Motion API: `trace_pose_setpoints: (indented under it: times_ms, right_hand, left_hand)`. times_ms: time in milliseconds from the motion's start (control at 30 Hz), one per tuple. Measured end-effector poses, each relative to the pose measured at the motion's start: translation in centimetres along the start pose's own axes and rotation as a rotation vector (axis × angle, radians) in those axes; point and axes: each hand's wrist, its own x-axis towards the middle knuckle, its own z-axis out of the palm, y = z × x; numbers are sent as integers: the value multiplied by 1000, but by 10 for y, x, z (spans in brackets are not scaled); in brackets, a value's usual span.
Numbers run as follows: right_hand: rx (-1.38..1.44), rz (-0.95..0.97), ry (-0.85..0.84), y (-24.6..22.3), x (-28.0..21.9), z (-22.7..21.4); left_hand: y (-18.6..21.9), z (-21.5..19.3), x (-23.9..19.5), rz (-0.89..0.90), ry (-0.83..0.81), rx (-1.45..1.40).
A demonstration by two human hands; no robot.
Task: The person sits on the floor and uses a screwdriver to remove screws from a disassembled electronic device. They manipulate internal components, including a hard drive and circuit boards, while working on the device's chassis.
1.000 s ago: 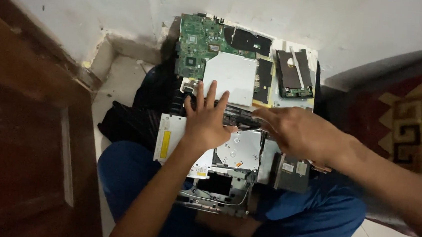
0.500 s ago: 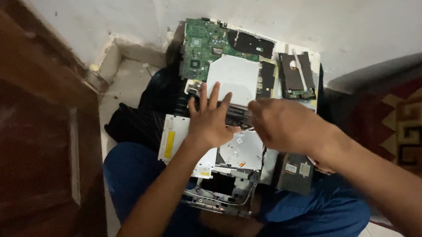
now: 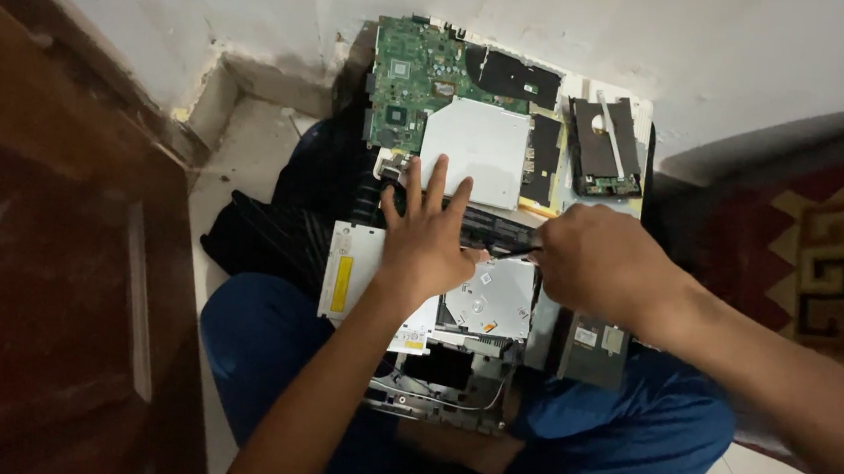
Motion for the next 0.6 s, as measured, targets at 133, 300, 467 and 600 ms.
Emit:
trace_pose_setpoints:
  times_ms: [133,300,467,600]
  right_hand:
    - [-180,-174,11,7,4,15]
    - [-518,-532,46,-7,-4,-4]
    - [-559,-768,432,2,-7,11]
    - [-511,-720,391,5,-9,7]
  left_hand:
    - [1,-1,2,-4,-10,24]
    - [0,1,3,-11,-32,38]
    - [-4,8,5,10,-5,45]
    - [-9,15,5,34,26,76]
